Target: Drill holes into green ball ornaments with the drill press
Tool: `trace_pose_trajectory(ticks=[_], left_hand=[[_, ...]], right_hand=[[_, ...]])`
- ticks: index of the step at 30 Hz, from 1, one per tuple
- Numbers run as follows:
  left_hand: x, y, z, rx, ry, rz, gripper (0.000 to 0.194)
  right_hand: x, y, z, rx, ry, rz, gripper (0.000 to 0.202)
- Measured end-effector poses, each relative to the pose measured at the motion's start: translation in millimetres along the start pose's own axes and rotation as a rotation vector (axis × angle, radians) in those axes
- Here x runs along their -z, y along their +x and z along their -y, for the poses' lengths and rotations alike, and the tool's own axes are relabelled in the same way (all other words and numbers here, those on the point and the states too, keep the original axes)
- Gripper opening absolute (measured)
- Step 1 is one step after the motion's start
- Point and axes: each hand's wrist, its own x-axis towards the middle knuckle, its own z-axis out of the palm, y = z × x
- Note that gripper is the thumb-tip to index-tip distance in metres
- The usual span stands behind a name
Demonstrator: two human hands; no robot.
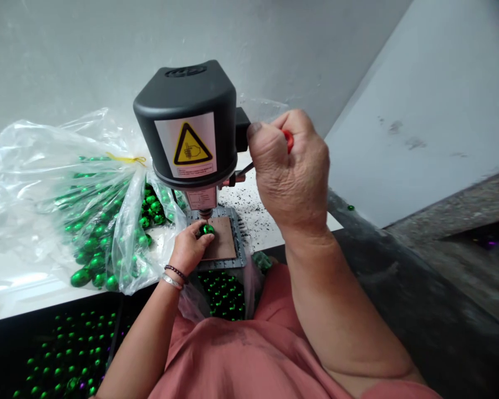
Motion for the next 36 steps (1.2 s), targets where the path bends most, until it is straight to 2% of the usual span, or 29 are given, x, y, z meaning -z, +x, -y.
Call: trace_pose_trajectory(ticks=[2,7,17,24,36], left_hand=[[1.0,-1,-3,-0.029,0.036,-0.002,0.042],[1.5,-2,-6,-0.002,-0.001,0.047,0.046],[-0.4,1,4,-0.045,-0.051,0.057,0.05],[-2.4,0,7,-0.045,-0.008,0.026,0.051],[-5.7,-2,11,-0.079,0.029,-0.003,0.047]], right_hand=[[0,-1,0,0.01,-0.003,0.003,0.029],[2,-9,-1,0.047,0.011,-0.018,0.027],[12,-57,-21,0.168,-0.116,-0.019,0.01],[7,-71,-32,0.22,-0.104,-0.073,0.003],[-4,-86,-42,0.158,-0.048,-0.152,0.005]])
